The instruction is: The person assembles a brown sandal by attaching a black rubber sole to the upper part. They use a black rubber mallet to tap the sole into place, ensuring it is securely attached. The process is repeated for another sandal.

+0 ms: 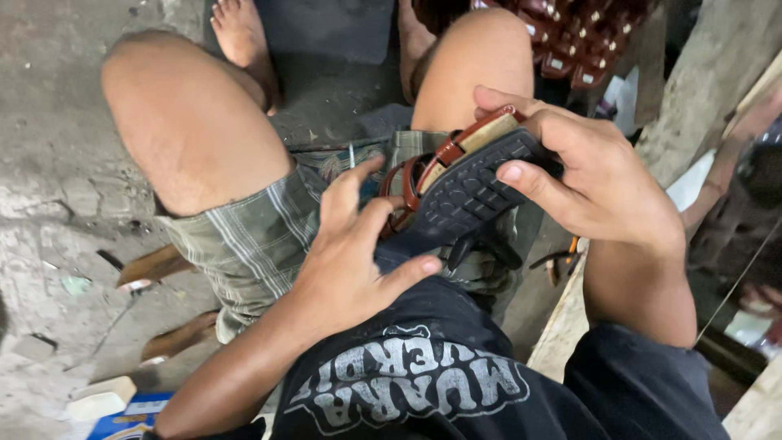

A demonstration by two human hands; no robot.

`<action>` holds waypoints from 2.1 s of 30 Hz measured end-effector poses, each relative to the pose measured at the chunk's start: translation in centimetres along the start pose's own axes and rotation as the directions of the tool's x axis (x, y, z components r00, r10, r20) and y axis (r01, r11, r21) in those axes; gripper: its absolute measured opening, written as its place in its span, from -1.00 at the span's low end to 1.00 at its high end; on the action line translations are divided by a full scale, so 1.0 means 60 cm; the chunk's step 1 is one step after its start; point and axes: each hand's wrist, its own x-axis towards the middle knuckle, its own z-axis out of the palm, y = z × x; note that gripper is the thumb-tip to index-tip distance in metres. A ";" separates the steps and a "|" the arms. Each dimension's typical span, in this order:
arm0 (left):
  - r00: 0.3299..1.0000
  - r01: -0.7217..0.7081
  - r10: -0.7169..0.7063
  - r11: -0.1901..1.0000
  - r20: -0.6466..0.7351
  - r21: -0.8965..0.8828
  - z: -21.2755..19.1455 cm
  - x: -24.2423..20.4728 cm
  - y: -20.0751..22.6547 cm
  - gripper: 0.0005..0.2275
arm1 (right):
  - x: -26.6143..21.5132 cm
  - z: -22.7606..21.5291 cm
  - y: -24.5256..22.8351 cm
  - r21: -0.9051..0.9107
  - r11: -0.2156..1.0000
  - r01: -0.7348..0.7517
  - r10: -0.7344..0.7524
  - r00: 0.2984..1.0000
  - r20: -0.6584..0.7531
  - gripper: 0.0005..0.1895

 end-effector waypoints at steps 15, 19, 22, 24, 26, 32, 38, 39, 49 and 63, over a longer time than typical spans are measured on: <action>0.993 0.087 -0.105 0.954 -0.049 -0.288 0.031 0.014 0.006 -0.52 | 0.012 -0.017 -0.033 -0.164 0.982 0.089 -0.083 0.996 0.040 -0.59; 0.965 0.011 -0.091 0.950 -0.245 -0.311 0.016 0.028 0.011 -0.50 | 0.014 -0.023 -0.042 -0.224 0.959 0.172 -0.157 0.984 0.086 -0.66; 0.961 -0.057 -0.013 0.968 -0.275 -0.244 0.013 0.037 0.008 -0.71 | 0.017 -0.025 -0.050 -0.227 0.956 0.183 -0.164 0.981 0.099 -0.67; 0.969 -0.056 -0.026 0.946 -0.245 -0.320 0.017 0.039 0.006 -0.83 | 0.018 -0.018 -0.051 -0.262 0.944 0.200 -0.187 0.980 0.073 -0.66; 0.968 0.021 -0.116 0.920 -0.221 -0.392 0.016 0.042 0.004 -0.85 | 0.021 0.003 -0.048 -0.145 0.979 0.144 -0.161 0.980 -0.115 -0.70; 0.961 -0.065 -0.017 0.956 -0.275 -0.287 -0.033 0.037 0.018 -0.69 | 0.005 0.062 -0.044 0.316 0.947 0.057 0.062 0.933 -0.354 -0.83; 0.969 -0.220 0.192 0.956 -0.157 -0.192 -0.082 0.045 0.040 -0.53 | -0.024 0.060 -0.098 0.213 0.976 -0.048 0.117 0.939 -0.324 -0.91; 0.971 -0.226 0.204 0.952 -0.121 -0.207 -0.086 0.049 0.045 -0.55 | -0.023 0.058 -0.107 0.189 0.981 -0.041 0.100 0.944 -0.316 -0.91; 0.990 -0.136 0.144 0.902 -0.011 -0.409 -0.101 0.046 0.043 -0.67 | -0.012 0.056 -0.114 0.094 0.994 0.048 -0.024 0.969 -0.245 -0.88; 0.984 -0.005 -0.034 0.974 -0.173 -0.225 -0.103 0.047 0.021 -0.80 | 0.001 0.124 -0.056 0.421 0.901 0.102 0.118 0.878 -0.464 -0.84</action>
